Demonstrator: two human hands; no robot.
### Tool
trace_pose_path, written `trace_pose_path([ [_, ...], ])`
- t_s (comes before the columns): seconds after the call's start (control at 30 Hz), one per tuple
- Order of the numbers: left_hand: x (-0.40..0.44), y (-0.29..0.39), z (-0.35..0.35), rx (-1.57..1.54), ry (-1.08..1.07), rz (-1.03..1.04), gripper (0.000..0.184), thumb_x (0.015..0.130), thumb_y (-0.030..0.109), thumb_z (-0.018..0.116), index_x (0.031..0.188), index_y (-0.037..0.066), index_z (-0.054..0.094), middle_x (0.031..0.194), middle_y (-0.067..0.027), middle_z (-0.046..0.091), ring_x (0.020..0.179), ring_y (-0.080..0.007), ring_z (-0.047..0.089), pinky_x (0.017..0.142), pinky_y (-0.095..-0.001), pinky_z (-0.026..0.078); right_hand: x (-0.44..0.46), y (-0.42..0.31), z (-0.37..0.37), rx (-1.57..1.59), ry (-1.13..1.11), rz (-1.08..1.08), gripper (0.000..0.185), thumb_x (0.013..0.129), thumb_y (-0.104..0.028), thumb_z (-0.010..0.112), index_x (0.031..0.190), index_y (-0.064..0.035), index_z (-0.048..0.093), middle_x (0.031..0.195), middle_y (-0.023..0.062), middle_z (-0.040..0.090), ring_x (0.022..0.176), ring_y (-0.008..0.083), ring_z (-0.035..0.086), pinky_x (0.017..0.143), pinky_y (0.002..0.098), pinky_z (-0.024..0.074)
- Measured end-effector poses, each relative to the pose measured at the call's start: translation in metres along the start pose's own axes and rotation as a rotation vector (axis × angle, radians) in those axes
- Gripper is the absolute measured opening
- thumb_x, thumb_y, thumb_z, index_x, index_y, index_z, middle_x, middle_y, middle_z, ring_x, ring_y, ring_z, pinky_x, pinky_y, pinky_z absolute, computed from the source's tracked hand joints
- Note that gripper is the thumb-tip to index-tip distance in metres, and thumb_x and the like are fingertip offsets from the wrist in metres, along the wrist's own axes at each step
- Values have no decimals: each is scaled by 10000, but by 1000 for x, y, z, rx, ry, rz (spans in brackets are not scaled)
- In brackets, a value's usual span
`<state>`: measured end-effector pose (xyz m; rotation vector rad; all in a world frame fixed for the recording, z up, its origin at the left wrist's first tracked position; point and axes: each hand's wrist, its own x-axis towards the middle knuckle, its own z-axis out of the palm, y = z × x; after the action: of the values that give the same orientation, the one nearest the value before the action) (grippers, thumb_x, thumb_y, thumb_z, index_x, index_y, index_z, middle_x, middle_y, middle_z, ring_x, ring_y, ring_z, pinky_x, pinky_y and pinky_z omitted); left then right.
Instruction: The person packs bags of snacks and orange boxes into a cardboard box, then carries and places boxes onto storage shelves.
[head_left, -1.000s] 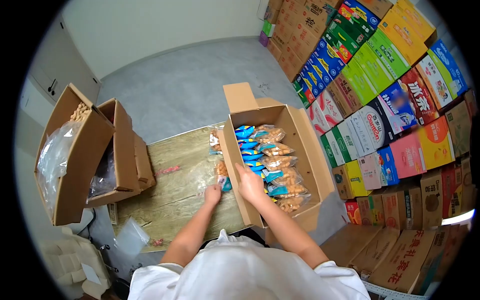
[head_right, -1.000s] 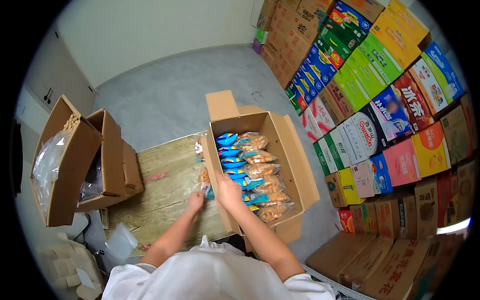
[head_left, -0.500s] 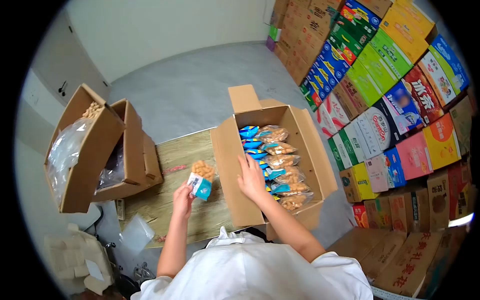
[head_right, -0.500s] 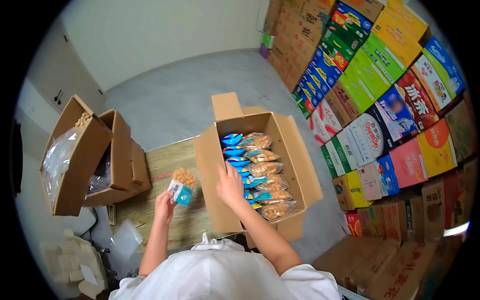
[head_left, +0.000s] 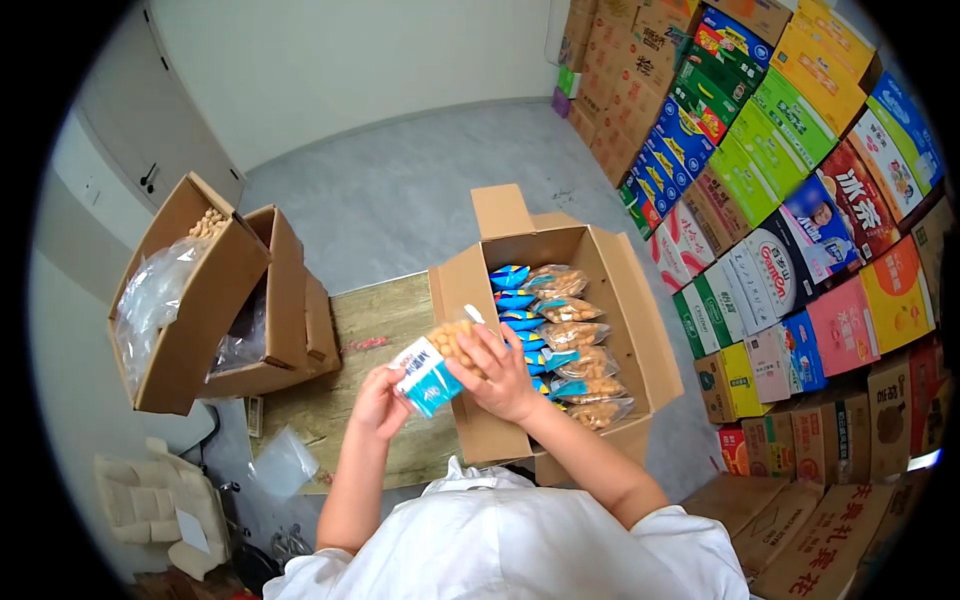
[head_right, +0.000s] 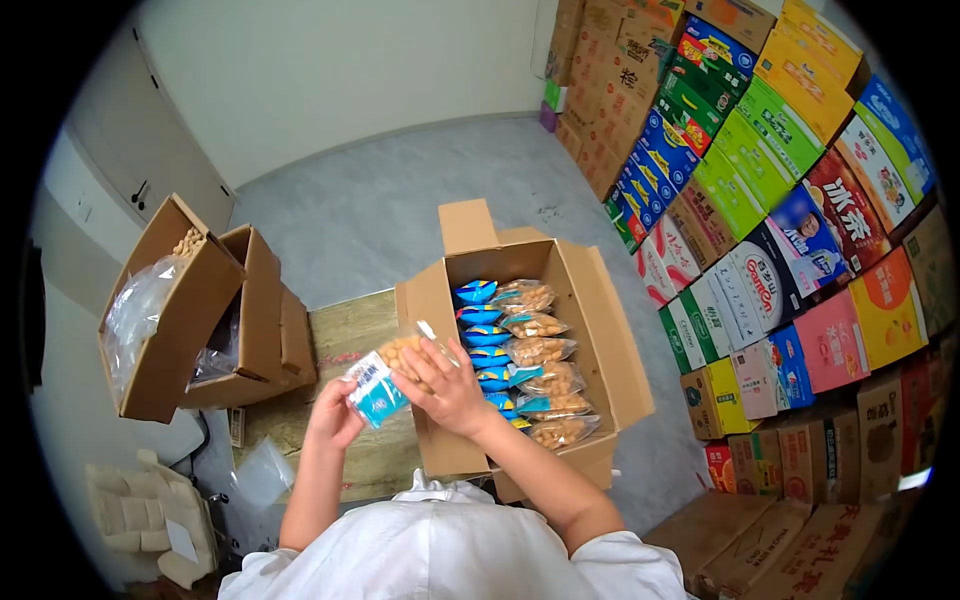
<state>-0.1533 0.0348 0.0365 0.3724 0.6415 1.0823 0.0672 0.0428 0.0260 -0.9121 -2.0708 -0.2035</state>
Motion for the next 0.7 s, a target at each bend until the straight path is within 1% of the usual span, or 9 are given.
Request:
trace_pose_path([
  [0.1, 3, -20, 3, -96, -51, -78, 303, 903, 106, 526, 1121, -103, 554, 1079, -173, 647, 1008, -257, 642, 895, -416, 525, 9, 9, -11, -54, 44, -18, 341, 801, -131, 590, 1140, -163, 613, 1187, 34, 596, 1123, 230, 550, 910, 443, 439],
  [0.2, 6, -33, 20, -107, -16, -99, 309, 955, 145, 469, 1175, -67, 517, 1067, -159, 643, 1041, -269, 627, 890, -447, 524, 9, 23, -18, -55, 25, -8, 310, 777, -125, 593, 1083, -137, 643, 1134, 38, 622, 1062, 230, 587, 873, 409, 458],
  [0.27, 8, -42, 21, 47, 30, -87, 436, 971, 261, 453, 1308, -14, 430, 1229, -177, 572, 1078, -327, 606, 909, -501, 503, 3, 29, -20, -55, 26, 8, 319, 759, -111, 591, 1072, -128, 649, 1112, 41, 633, 1038, 236, 598, 856, 400, 464],
  [0.3, 9, -45, 20, 48, 26, -93, 436, 971, 261, 453, 1308, -14, 430, 1229, -177, 572, 1078, -327, 606, 909, -501, 503, -3, 32, -20, -41, 10, 40, 339, 747, -94, 592, 1080, -126, 647, 1124, 44, 630, 1047, 240, 592, 861, 406, 456],
  [0.37, 13, -48, 17, 215, -24, -98, 323, 980, 282, 460, 1149, 15, 525, 1173, -172, 601, 1023, -310, 634, 881, -447, 523, -13, 43, -21, -32, -7, 74, 359, 735, -78, 594, 1087, -125, 645, 1136, 46, 627, 1055, 244, 585, 865, 412, 448],
  [0.4, 13, -49, 21, 213, -27, -102, 323, 980, 282, 460, 1149, 15, 525, 1173, -172, 601, 1023, -310, 634, 881, -447, 523, -17, 50, -23, -69, -15, 128, 383, 715, -65, 599, 1091, -123, 645, 1151, 51, 622, 1067, 250, 575, 874, 420, 436],
  [0.47, 11, -48, 32, 379, 0, -50, 217, 973, 268, 493, 959, 57, 541, 1104, -161, 627, 959, -270, 655, 850, -383, 530, -23, 72, -26, -104, -10, 217, 459, 658, -24, 610, 1107, -118, 635, 1168, 61, 609, 1110, 266, 542, 909, 446, 392],
  [0.57, 11, -47, 37, 434, 31, -43, 183, 966, 243, 515, 879, 82, 509, 1073, -146, 636, 934, -234, 656, 841, -347, 519, -20, 112, -32, -219, -28, 293, 507, 627, -17, 623, 1126, -110, 620, 1168, 65, 596, 1132, 273, 512, 953, 462, 350],
  [0.7, 6, -46, 30, 454, 65, -23, 160, 965, 223, 516, 898, 78, 518, 1068, -145, 640, 925, -220, 654, 853, -349, 508, -7, 166, -23, -322, -87, 321, 456, 646, -19, 627, 1092, -113, 627, 1145, 66, 594, 1124, 275, 490, 960, 474, 333],
])
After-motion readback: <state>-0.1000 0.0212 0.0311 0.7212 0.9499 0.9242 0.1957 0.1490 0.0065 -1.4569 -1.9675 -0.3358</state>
